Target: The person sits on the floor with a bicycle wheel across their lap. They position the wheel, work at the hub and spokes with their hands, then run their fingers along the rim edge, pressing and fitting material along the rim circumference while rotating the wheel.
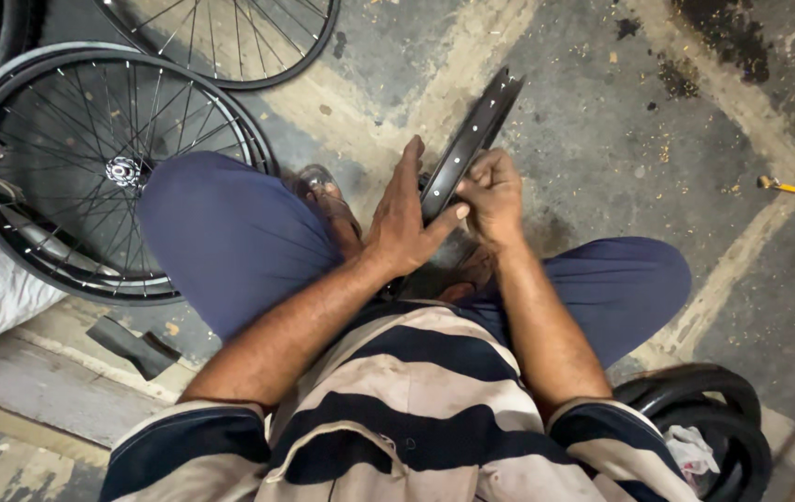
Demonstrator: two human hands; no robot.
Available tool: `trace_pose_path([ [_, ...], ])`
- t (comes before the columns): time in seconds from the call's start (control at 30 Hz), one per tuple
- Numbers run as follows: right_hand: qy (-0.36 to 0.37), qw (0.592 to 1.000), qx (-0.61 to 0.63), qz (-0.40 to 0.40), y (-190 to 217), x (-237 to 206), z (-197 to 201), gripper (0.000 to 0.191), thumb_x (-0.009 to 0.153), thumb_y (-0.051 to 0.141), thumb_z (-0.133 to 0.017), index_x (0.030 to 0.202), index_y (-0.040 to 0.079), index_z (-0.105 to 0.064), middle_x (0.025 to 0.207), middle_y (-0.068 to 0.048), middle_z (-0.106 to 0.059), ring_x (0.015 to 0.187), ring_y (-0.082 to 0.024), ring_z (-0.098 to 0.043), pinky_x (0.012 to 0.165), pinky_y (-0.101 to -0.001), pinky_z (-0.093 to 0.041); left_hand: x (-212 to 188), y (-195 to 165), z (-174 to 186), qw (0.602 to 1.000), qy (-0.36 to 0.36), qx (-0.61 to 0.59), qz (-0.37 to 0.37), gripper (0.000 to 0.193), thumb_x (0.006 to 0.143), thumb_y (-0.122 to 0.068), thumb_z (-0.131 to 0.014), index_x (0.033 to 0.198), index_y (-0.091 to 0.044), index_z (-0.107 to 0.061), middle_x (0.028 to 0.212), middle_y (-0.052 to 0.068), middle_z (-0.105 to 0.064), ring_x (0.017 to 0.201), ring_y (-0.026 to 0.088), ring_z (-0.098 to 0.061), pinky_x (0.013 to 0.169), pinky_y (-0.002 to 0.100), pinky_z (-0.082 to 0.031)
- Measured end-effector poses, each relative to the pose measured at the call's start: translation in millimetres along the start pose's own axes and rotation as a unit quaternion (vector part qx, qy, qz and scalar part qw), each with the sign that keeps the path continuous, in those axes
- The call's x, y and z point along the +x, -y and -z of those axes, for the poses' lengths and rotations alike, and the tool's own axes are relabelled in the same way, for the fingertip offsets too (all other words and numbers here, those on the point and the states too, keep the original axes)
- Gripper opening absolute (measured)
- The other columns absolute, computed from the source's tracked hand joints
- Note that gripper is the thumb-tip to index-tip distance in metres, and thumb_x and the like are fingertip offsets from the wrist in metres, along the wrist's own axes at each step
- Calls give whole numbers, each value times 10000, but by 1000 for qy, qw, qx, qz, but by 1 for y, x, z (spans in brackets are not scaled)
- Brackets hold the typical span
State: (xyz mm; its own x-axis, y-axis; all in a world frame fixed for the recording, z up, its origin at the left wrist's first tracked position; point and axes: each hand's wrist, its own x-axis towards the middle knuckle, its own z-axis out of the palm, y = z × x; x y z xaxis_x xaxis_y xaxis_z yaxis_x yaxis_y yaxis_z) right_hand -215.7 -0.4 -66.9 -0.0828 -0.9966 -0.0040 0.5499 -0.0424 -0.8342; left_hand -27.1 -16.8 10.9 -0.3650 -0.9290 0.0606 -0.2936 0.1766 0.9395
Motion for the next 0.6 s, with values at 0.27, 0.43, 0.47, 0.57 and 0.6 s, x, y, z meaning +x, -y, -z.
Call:
trace_pose_path([
  [0.27,11,971,-101,-217,52,18,-20,368,890,23,-563,1244,0,-663,1138,-118,-730,1065,-216,-712,972,-320,-577,-3,1,-1,1000,1,-9,8,1078,915,-452,-751,1604,81,-116,1610,348,-312,1490,468,-388,1227,490,-338],
  [0.43,-47,974,-216,-41,34,12,-35,289,877,-59,-663,1148,27,-611,1092,-105,-689,998,-200,-663,932,-335,-564,-2,-2,-1,1000,9,-28,4,1081,922,-461,-746,1611,75,-108,1621,346,-304,1476,455,-412,1232,486,-347],
  [0.47,-103,935,-338,31,24,10,-36,237,882,-66,-679,1079,31,-590,1050,-107,-685,942,-192,-647,888,-328,-556,-2,-2,0,1000,5,-18,-6,1081,927,-457,-755,1609,75,-106,1621,351,-299,1484,459,-401,1237,489,-342],
  [0.57,-63,942,-325,59,18,7,-21,282,854,-103,-673,1007,77,-520,1129,-87,-700,1022,-179,-651,920,-324,-563,-1,-3,1,1000,17,-7,12,1086,920,-449,-763,1602,85,-108,1609,361,-294,1491,477,-371,1228,493,-328],
  [0.6,-17,964,-261,39,23,7,-10,321,837,-117,-663,1006,99,-496,1189,-76,-710,1089,-177,-660,958,-326,-572,0,-3,1,999,27,-10,23,1089,914,-447,-763,1600,90,-110,1603,364,-294,1491,484,-361,1221,494,-324],
])
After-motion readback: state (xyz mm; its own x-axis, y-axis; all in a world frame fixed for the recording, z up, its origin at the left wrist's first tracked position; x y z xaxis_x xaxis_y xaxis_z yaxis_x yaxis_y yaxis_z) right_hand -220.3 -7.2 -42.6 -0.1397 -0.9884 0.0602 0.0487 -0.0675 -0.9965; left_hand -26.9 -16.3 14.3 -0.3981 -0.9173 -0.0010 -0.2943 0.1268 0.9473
